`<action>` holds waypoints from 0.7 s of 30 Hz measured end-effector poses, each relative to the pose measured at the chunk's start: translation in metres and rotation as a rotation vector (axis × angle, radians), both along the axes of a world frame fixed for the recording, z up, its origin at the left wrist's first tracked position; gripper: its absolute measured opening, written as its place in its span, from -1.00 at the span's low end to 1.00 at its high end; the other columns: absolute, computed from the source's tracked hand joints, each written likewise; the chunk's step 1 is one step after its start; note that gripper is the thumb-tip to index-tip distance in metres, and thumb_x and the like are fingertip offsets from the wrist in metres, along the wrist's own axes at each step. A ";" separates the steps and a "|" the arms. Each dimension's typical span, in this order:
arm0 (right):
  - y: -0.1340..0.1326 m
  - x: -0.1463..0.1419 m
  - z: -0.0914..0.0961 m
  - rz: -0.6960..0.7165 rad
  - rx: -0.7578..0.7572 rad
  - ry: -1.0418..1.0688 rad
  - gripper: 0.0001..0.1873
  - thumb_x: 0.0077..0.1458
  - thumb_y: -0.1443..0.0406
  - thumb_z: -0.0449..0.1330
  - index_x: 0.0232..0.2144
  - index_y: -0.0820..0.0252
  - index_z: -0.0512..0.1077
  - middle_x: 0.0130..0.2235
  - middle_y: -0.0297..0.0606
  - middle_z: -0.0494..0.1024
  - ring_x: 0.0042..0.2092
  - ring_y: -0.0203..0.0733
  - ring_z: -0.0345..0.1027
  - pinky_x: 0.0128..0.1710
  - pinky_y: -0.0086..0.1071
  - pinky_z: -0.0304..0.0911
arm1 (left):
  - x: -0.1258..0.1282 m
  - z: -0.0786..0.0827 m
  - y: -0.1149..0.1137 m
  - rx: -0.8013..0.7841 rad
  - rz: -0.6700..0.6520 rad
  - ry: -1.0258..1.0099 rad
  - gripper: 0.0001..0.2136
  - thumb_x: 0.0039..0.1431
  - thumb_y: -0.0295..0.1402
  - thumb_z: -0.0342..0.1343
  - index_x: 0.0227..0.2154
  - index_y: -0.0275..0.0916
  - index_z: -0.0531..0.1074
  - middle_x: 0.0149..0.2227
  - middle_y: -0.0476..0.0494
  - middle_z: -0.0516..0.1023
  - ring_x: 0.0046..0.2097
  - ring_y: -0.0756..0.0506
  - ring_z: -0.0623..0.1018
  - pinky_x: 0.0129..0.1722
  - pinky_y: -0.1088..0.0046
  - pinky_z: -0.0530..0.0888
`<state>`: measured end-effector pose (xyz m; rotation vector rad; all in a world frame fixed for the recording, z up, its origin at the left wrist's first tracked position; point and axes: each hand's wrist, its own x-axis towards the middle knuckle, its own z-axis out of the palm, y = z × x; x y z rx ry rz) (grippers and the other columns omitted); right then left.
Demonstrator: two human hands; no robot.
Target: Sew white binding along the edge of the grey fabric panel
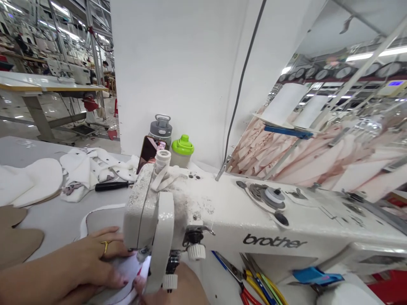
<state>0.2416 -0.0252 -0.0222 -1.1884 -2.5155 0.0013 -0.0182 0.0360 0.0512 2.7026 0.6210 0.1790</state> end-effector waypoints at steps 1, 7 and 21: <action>-0.001 0.003 0.001 0.034 0.053 -0.030 -0.71 0.19 0.19 0.25 -0.02 -0.03 0.48 -0.25 -0.28 0.60 -0.33 -0.13 0.47 -0.30 -0.36 0.38 | -0.002 0.002 0.001 -0.010 0.001 -0.010 -0.67 0.29 -0.43 0.07 -0.04 0.19 0.52 0.18 0.11 0.48 0.19 -0.08 0.46 0.19 0.41 0.37; -0.004 0.002 0.018 0.062 0.128 -0.051 -0.67 0.29 0.22 0.08 0.04 0.13 0.44 -0.37 -0.21 0.52 -0.38 -0.10 0.40 -0.30 -0.30 0.40 | 0.000 0.006 0.006 -0.086 0.015 -0.070 -0.69 0.32 -0.40 0.04 -0.05 0.20 0.53 0.17 0.11 0.49 0.18 -0.10 0.47 0.18 0.37 0.37; -0.001 -0.012 0.042 0.045 0.070 0.008 -0.76 0.28 0.33 0.07 -0.03 0.20 0.40 -0.26 -0.19 0.60 -0.29 -0.13 0.52 -0.21 -0.36 0.43 | 0.004 -0.009 0.006 0.008 0.099 0.047 -0.60 0.28 -0.45 0.04 0.07 0.17 0.44 0.25 0.04 0.41 0.24 -0.16 0.42 0.29 0.18 0.23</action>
